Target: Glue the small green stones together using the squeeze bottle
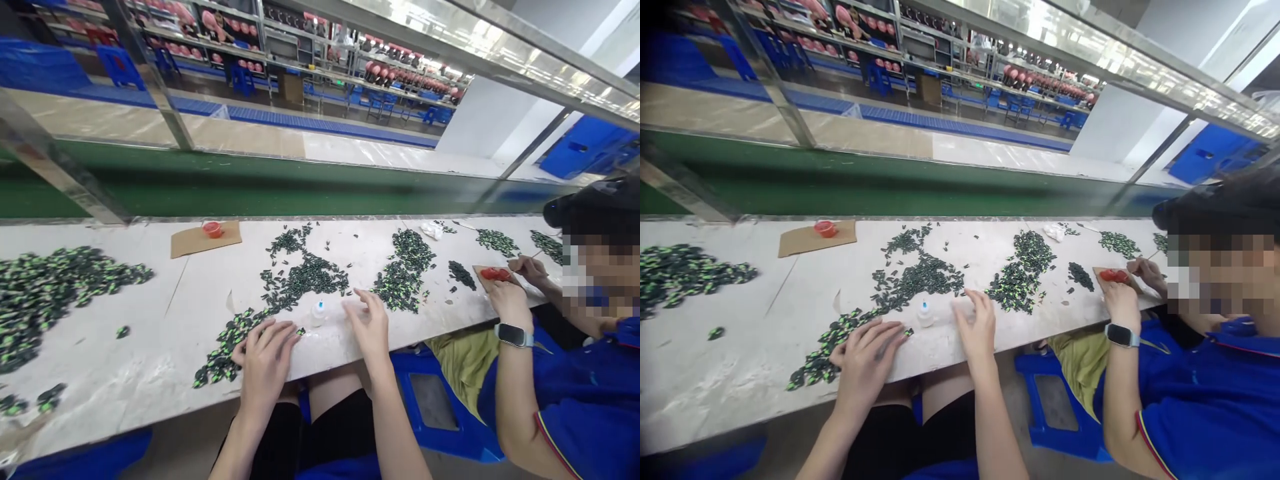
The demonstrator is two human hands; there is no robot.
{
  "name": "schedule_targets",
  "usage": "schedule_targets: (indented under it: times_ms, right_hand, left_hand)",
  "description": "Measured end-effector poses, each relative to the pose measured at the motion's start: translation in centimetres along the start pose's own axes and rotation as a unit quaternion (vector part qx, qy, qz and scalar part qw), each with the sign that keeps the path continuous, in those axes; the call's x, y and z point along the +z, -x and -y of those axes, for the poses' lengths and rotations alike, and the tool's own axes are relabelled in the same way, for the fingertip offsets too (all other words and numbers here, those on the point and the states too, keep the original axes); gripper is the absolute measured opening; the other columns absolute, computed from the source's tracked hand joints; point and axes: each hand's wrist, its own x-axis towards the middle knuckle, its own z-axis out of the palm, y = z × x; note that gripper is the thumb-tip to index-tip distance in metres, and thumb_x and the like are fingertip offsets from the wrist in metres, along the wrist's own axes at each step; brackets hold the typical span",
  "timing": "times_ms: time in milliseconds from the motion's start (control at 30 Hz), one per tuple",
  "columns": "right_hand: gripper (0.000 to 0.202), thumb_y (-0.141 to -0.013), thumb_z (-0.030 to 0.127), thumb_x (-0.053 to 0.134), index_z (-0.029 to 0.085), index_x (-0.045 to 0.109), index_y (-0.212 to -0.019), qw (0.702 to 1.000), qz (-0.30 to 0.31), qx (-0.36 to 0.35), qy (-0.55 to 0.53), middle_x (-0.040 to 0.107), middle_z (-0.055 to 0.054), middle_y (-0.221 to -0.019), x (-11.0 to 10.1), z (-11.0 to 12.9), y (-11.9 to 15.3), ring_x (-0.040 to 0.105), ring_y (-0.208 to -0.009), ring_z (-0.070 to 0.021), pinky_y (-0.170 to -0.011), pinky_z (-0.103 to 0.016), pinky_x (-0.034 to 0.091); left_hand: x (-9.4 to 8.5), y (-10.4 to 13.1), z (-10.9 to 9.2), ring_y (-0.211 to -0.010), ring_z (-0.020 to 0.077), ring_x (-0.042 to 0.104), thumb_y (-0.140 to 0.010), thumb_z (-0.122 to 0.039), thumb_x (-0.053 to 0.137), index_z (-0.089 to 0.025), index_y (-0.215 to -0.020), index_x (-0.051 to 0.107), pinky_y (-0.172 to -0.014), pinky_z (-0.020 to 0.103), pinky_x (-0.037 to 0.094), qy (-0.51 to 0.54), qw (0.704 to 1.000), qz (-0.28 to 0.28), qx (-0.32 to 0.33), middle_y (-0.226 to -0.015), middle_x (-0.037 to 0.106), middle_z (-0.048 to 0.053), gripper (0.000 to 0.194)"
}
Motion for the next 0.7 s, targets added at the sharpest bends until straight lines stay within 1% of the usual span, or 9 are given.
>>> schedule_targets:
  times_ms: [33,67,100,167,267,367,500,600,700]
  right_hand:
    - [0.029,-0.085,0.038,0.060,0.021,0.069,-0.106,0.999,-0.037,0.011,0.039,0.067,-0.012,-0.106,-0.1,-0.2,-0.5,0.058,-0.101,-0.0274,-0.084,-0.041,0.048]
    - [0.027,-0.086,0.038,0.058,0.020,0.071,-0.101,0.995,-0.061,0.021,0.075,0.068,-0.012,-0.100,0.0,-0.4,-1.0,0.057,-0.099,-0.0284,-0.084,-0.043,0.046]
    - [0.025,-0.086,0.037,0.059,0.019,0.073,-0.097,0.991,-0.069,0.029,0.107,0.068,-0.013,-0.096,0.2,-0.6,-1.4,0.055,-0.097,-0.0294,-0.085,-0.044,0.044]
    - [0.020,-0.084,0.033,0.063,0.019,0.075,-0.091,0.988,-0.058,0.035,0.142,0.067,-0.014,-0.090,1.0,-0.9,-2.0,0.054,-0.092,-0.0307,-0.083,-0.044,0.042]
    - [0.014,-0.084,0.026,0.063,0.022,0.076,-0.081,0.988,-0.048,0.033,0.141,0.066,-0.013,-0.083,2.1,-1.3,-2.3,0.052,-0.088,-0.0306,-0.080,-0.044,0.041]
    - [0.015,-0.083,0.020,0.063,0.023,0.076,-0.077,0.991,-0.055,0.025,0.116,0.067,-0.011,-0.080,2.4,-1.2,-2.2,0.053,-0.086,-0.0289,-0.079,-0.042,0.043]
    - [0.016,-0.084,0.018,0.061,0.022,0.076,-0.086,0.996,-0.054,0.009,0.075,0.072,-0.008,-0.084,1.8,-0.5,-1.1,0.059,-0.086,-0.0247,-0.077,-0.037,0.049]
    - [0.017,-0.084,0.022,0.060,0.022,0.076,-0.092,0.998,-0.060,0.009,-0.015,0.073,-0.008,-0.086,1.1,0.4,0.6,0.063,-0.086,-0.0220,-0.067,-0.032,0.053]
    - [0.018,-0.080,0.027,0.065,0.020,0.076,-0.094,0.987,-0.084,0.043,-0.129,0.072,-0.007,-0.083,0.5,1.8,2.7,0.065,-0.078,-0.0193,-0.063,-0.029,0.055]
  left_hand:
    - [0.1,0.0,0.1,-0.107,0.0303,0.057,-0.089,-0.033,0.055,-0.032,-0.096,0.071,-0.087,0.046,0.036,0.003,1.000,-0.002,0.003,-0.100,0.074,0.003,0.018]
    - [0.1,0.0,0.2,-0.106,0.0302,0.058,-0.089,-0.034,0.055,-0.032,-0.096,0.071,-0.086,0.045,0.037,0.004,1.000,-0.003,0.007,-0.099,0.074,0.003,0.018]
    - [0.2,0.0,0.2,-0.106,0.0304,0.058,-0.089,-0.034,0.056,-0.032,-0.096,0.071,-0.085,0.045,0.037,0.004,1.000,-0.005,0.011,-0.099,0.074,0.003,0.017]
    - [0.2,0.0,0.2,-0.105,0.0308,0.058,-0.089,-0.033,0.055,-0.032,-0.095,0.071,-0.083,0.045,0.036,-0.002,1.000,-0.006,0.022,-0.099,0.074,0.003,0.017]
    - [0.1,0.0,0.0,-0.104,0.0314,0.058,-0.090,-0.031,0.053,-0.032,-0.091,0.071,-0.083,0.046,0.034,-0.022,0.999,-0.009,0.031,-0.099,0.074,0.004,0.018]
    - [0.1,0.0,0.1,-0.104,0.0313,0.058,-0.091,-0.031,0.052,-0.031,-0.090,0.070,-0.084,0.046,0.034,-0.029,0.999,-0.004,0.039,-0.100,0.074,0.004,0.019]
    - [-0.1,0.2,0.5,-0.100,0.0296,0.062,-0.091,-0.033,0.050,-0.031,-0.091,0.069,-0.085,0.046,0.035,-0.005,0.999,0.014,0.047,-0.094,0.075,0.002,0.019]
    - [-0.5,0.3,0.3,-0.095,0.0270,0.064,-0.090,-0.038,0.052,-0.030,-0.088,0.070,-0.085,0.043,0.038,0.040,0.999,0.008,0.017,-0.090,0.074,0.002,0.020]
    - [-1.1,0.2,-0.8,-0.092,0.0241,0.065,-0.087,-0.042,0.055,-0.027,-0.092,0.070,-0.085,0.039,0.044,0.115,0.993,-0.005,-0.026,-0.093,0.074,0.003,0.022]
